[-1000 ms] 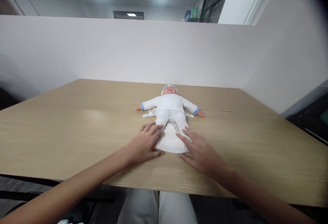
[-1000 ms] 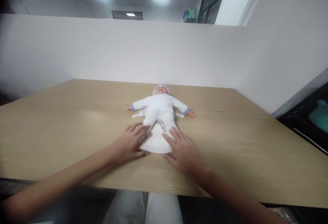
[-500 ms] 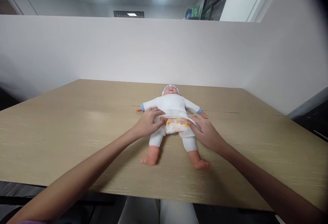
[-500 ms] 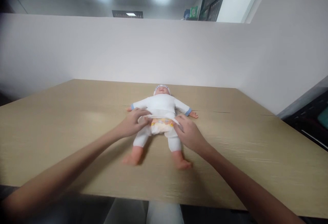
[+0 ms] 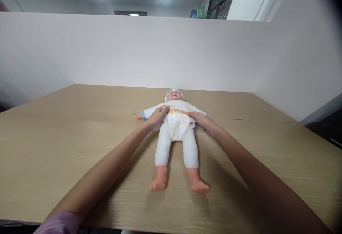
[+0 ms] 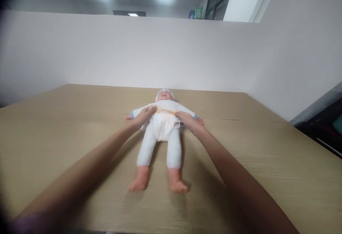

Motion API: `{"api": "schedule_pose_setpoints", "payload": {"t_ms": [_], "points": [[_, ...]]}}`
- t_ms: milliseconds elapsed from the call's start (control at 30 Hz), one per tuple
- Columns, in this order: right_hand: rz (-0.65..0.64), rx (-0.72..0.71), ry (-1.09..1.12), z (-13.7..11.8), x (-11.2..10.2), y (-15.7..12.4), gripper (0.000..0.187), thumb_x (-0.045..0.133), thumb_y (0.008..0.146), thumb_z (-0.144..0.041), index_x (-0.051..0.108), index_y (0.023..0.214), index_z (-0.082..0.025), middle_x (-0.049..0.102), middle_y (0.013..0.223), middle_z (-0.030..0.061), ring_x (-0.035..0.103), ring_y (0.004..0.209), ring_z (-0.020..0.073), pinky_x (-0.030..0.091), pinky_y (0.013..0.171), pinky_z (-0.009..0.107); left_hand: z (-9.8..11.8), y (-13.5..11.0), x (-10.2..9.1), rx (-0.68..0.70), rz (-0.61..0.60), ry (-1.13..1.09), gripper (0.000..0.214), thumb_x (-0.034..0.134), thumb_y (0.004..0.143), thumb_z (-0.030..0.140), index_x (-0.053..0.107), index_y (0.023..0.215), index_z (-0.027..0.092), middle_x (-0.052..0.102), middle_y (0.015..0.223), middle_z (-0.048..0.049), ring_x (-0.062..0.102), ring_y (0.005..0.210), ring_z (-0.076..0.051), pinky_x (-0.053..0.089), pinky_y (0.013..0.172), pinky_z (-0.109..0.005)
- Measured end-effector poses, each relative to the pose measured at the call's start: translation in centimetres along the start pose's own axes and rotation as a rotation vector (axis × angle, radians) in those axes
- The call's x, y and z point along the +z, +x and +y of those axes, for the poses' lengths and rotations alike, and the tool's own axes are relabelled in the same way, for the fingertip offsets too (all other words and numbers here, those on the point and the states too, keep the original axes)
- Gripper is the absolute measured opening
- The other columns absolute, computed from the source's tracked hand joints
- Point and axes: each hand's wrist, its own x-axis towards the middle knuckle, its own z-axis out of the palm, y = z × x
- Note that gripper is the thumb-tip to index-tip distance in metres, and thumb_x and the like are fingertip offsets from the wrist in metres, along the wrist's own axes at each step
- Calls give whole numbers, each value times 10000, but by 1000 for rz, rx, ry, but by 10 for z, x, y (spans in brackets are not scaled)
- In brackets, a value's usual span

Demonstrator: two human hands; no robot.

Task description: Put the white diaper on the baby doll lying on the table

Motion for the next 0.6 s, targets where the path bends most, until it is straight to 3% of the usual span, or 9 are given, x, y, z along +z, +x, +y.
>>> {"api": "schedule_pose_setpoints", "payload": {"t_ms": [167, 300, 467, 600], "points": [[-73, 137, 37, 1, -2, -30, 371, 633, 900, -587, 789, 935, -253, 802, 916, 42, 700, 910, 299, 548, 860, 455, -7, -28, -10, -102, -69, -61, 538, 707, 826, 660, 717, 1000, 151, 777, 931, -91, 696, 978, -307, 526, 869, -365], [-103, 209, 54, -9, -4, -46, 447, 628, 902, -653, 772, 1016, -246, 802, 1021, 41, 702, 1012, 302, 540, 919, 456, -11, -42, -13, -164, -38, -43, 563, 695, 847, 683, 717, 1062, 163, 771, 1002, -86, 694, 1001, -283, 514, 845, -333], [61, 105, 153, 0, -1, -50, 516, 723, 822, -655, 670, 1103, -226, 759, 1198, 98, 699, 1108, 276, 557, 935, 399, -23, -43, -10, -92, -57, -274, 551, 772, 805, 639, 696, 1057, 154, 742, 871, -68, 705, 893, -245, 536, 778, -314], [215, -40, 71, 10, 0, -57, 494, 698, 858, -586, 626, 1162, -203, 741, 1126, 139, 707, 1034, 268, 583, 890, 428, -32, -42, -12, -75, -65, -385, 509, 813, 793, 562, 681, 1078, 161, 707, 824, -39, 683, 810, -199, 523, 737, -285]]}}
